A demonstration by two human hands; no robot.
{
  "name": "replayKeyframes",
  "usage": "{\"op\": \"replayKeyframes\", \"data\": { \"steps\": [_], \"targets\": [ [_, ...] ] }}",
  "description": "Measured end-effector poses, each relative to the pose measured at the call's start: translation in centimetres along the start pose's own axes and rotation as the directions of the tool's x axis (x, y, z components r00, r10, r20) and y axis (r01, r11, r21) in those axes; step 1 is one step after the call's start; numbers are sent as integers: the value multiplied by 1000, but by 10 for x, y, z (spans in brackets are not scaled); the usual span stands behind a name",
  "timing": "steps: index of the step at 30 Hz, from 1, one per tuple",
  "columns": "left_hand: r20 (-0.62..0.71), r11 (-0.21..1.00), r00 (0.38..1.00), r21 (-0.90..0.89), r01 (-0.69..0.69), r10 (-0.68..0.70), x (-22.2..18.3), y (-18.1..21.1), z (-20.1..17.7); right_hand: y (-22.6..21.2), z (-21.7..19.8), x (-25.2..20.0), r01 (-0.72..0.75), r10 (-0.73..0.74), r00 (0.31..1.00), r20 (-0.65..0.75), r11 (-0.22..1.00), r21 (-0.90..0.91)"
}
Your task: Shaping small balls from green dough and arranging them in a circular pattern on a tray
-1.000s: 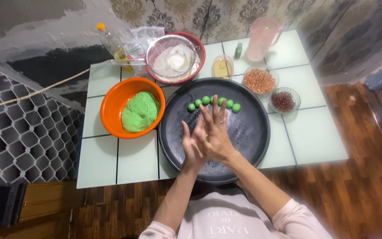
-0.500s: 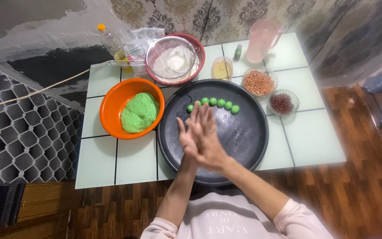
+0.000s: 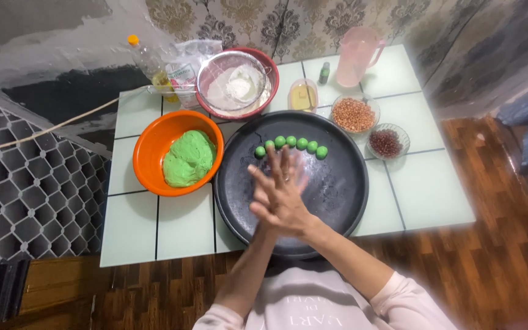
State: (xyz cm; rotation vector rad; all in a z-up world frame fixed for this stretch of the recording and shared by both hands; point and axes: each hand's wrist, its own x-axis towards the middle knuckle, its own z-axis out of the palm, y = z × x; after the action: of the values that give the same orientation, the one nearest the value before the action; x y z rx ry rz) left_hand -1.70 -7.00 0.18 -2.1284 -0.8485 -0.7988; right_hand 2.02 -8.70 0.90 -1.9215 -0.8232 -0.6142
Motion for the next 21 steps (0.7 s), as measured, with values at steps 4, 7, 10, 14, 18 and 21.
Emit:
{"op": "replayKeyframes", "data": {
  "steps": [4, 7, 10, 14, 18, 21],
  "targets": [
    [-183, 80, 744, 982, 172, 643, 5, -26, 22, 2, -12, -1, -57, 58, 998, 3, 994, -93],
    [100, -452, 636, 787, 421, 765, 21, -22, 53, -5, -9, -7, -97, 100, 993, 63, 994, -49],
    [129, -448, 634, 813, 372, 762, 22, -16, 56, -36, -4, -17, -14, 18, 996, 84, 999, -45],
    [143, -398, 514, 811, 429, 846, 19, -21, 32, -13, 5, -4, 0, 1, 1000, 14, 995, -100],
    [156, -355, 407, 805, 475, 900, 18, -26, 29, -4, -25, -1, -104, 114, 993, 27, 966, -235],
    [184, -446, 497, 754, 482, 848, 23, -25, 39, -8, -18, -23, -178, 189, 978, 92, 978, -109]
  ]
}}
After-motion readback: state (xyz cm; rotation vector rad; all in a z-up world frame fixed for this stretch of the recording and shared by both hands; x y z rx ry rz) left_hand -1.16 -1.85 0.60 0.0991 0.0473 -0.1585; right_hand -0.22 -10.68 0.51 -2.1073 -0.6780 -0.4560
